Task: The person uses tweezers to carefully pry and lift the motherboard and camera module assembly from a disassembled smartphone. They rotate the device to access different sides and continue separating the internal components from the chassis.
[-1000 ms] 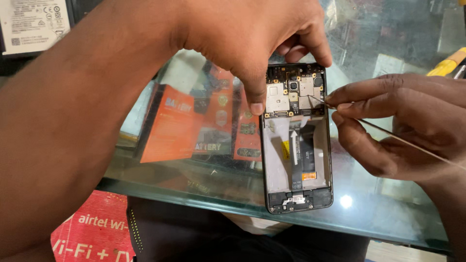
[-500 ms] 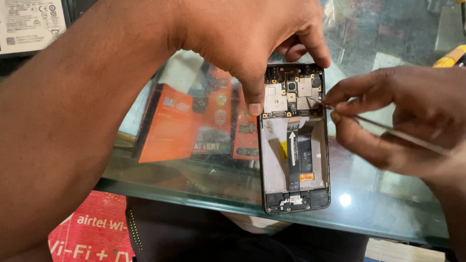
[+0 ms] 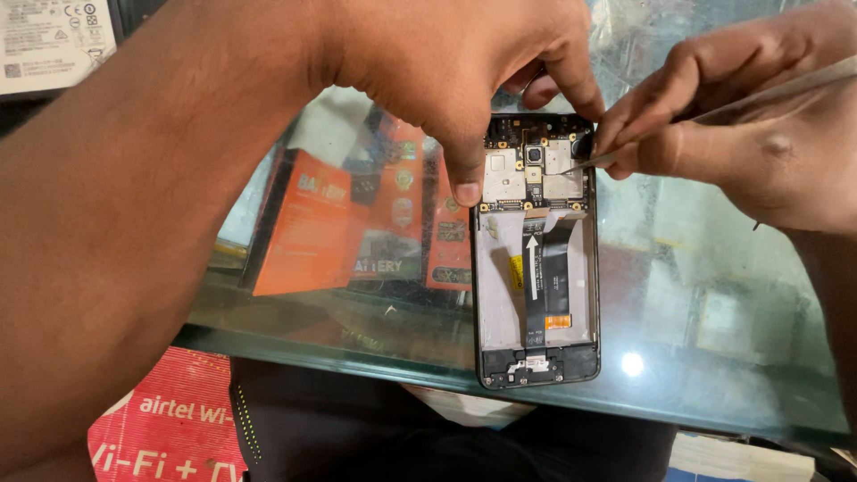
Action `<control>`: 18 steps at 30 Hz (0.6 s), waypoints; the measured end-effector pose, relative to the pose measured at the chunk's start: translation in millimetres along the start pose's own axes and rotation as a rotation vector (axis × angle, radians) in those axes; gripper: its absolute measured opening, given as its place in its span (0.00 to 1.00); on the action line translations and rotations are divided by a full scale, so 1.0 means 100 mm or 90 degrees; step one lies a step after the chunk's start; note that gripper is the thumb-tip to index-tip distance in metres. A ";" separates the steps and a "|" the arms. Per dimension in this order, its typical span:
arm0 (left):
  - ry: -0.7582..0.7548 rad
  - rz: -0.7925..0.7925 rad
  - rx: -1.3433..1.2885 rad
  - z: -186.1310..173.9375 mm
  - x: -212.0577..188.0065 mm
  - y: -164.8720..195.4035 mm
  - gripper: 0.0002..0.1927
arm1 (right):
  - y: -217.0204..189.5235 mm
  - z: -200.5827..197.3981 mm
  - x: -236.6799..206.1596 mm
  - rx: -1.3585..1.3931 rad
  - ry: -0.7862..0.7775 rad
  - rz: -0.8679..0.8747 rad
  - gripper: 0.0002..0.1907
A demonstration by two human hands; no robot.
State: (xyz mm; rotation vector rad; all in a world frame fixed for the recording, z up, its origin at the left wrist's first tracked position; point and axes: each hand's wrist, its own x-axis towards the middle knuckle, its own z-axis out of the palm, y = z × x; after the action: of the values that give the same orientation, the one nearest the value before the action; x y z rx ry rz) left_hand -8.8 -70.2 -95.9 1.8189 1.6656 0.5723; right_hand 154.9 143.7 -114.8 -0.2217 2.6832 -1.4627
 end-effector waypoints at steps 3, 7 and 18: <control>-0.008 -0.027 -0.003 0.00 -0.01 -0.01 0.45 | -0.03 -0.02 0.07 -0.051 -0.021 0.031 0.10; -0.003 -0.071 -0.031 0.01 0.01 0.02 0.51 | -0.10 -0.11 0.09 -0.152 -0.062 0.072 0.09; 0.022 -0.038 -0.065 0.00 0.01 -0.04 0.52 | -0.71 0.12 -0.14 -0.343 -0.038 -0.137 0.07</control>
State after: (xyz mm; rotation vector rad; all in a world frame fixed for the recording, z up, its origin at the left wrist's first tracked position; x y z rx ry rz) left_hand -11.6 -69.4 -99.2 1.6900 1.6761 0.6532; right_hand 176.8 98.1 -62.1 -0.5886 3.0168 -0.7154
